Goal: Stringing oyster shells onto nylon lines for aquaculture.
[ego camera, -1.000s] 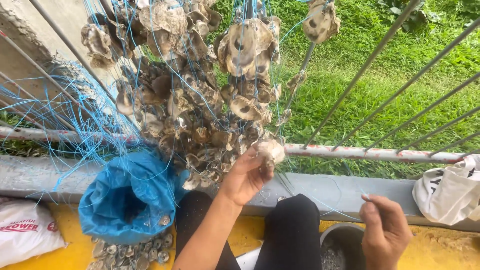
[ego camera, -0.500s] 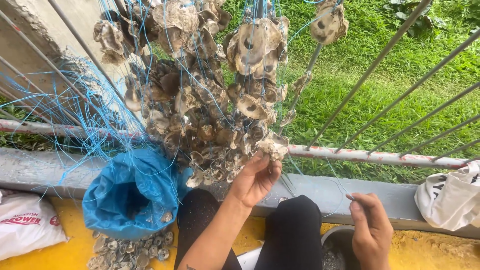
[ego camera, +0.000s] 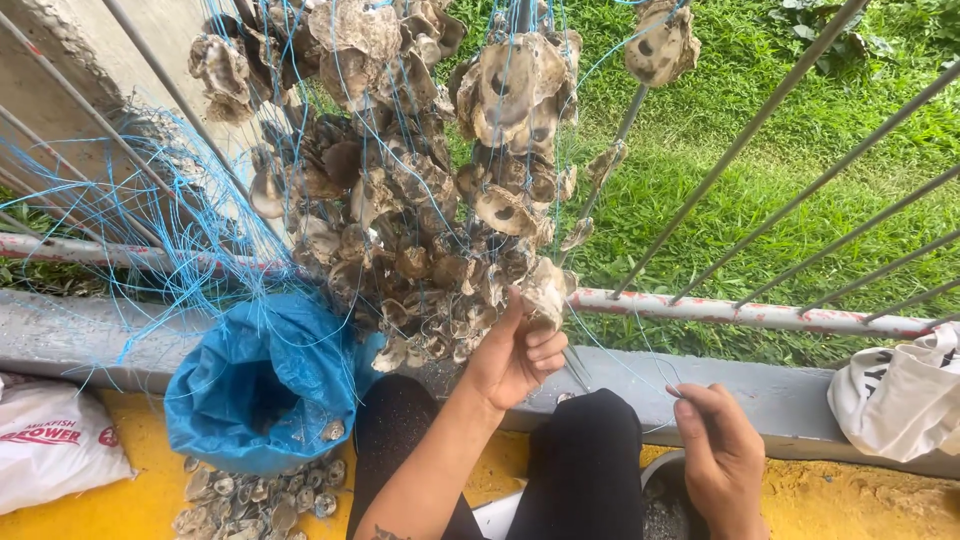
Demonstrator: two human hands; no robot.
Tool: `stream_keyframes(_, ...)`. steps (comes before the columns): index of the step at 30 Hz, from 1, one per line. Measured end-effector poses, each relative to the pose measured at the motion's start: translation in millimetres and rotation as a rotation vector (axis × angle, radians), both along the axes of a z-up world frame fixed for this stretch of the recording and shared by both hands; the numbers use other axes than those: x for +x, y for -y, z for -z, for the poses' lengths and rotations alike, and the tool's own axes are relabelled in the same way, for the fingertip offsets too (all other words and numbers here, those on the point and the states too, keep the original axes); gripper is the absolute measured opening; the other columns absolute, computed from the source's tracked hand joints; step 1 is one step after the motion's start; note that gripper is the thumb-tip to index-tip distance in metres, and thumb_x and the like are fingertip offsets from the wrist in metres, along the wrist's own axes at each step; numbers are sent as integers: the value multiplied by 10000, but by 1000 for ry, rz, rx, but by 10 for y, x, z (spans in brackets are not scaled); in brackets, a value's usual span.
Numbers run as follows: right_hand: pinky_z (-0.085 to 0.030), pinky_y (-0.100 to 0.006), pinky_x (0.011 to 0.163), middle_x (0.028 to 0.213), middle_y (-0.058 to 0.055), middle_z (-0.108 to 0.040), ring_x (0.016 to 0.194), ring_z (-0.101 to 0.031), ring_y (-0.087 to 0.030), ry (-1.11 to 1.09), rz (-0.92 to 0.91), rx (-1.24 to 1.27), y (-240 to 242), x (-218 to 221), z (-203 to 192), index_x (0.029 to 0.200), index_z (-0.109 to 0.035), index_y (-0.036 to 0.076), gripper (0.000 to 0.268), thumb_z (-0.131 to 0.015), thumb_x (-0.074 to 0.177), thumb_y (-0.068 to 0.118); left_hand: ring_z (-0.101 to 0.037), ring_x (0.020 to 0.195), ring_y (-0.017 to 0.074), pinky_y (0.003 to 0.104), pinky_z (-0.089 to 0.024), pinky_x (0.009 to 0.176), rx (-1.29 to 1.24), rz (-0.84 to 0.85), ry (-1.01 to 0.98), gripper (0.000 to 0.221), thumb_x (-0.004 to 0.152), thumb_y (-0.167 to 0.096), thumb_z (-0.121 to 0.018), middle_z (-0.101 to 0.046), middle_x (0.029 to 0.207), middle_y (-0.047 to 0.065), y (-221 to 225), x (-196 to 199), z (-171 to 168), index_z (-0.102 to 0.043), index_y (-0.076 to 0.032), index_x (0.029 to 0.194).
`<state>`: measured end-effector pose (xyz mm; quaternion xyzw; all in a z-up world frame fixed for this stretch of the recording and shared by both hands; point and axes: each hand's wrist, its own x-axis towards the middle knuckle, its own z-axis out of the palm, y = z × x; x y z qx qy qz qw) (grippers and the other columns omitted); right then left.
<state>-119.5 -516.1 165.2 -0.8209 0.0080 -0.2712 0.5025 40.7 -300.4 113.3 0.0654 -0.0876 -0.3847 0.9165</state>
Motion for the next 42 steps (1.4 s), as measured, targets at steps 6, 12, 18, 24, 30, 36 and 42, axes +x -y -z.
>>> stream_keyframes(6, -362, -246, 589, 718, -24, -477, 635, -443, -107, 31, 31, -188, -108, -2, -247, 1084, -716, 19, 174, -662, 920, 10, -371, 621, 71, 235, -329, 565, 46, 34, 72, 443, 978, -563, -668, -355, 616, -84, -13, 14, -170, -648, -121, 1015)
stream_keyframes(12, -410, -238, 540, 703, -27, -535, 579, -516, -95, 45, 8, -277, -101, -33, -397, 1042, -730, 29, 170, -672, 886, -3, -487, 682, 98, 242, -330, 529, 258, -16, -37, 321, 924, -469, -668, -601, 825, 10, 37, -16, -414, -608, -153, 939)
stream_keyframes(18, -405, -241, 538, 683, -25, -521, 554, -527, -97, 29, 12, -300, -70, -104, -410, 1007, -738, 37, 160, -684, 860, 3, -400, 567, 65, 225, -325, 501, 151, -2, 31, 315, 1004, -439, -696, -555, 764, -13, 128, 56, -361, -613, -136, 979)
stream_keyframes(24, -413, -245, 535, 692, -28, -530, 558, -528, -102, 14, 20, -319, -81, -106, -454, 999, -737, 42, 147, -684, 866, 8, -413, 539, 62, 220, -328, 475, 295, -53, 27, 337, 935, -435, -727, -604, 768, 15, 167, 51, -528, -624, -118, 979)
stream_keyframes(30, -426, -249, 535, 696, -31, -540, 557, -543, -103, -9, 16, -316, -70, -93, -435, 1003, -737, 46, 144, -680, 875, 14, -423, 498, 40, 227, -355, 469, 337, -130, 66, 300, 940, -403, -770, -604, 698, -37, 185, 73, -434, -638, -140, 880)
stream_keyframes(36, -439, -253, 547, 710, -35, -543, 566, -552, -105, -23, 29, -318, -47, -79, -386, 1011, -735, 47, 149, -677, 878, 14, -540, 555, 53, 221, -374, 463, 489, -256, 177, 278, 916, -400, -744, -656, 725, -29, 211, 80, -509, -688, -127, 907)
stream_keyframes(42, -455, -259, 588, 701, -38, -552, 601, -554, -121, -67, 86, -291, -26, -40, -394, 1025, -736, 43, 142, -686, 893, 22, -496, 555, 28, 197, -362, 467, 646, -277, 501, 320, 995, -409, -685, -630, 720, -39, 282, 163, -446, -693, -108, 887)
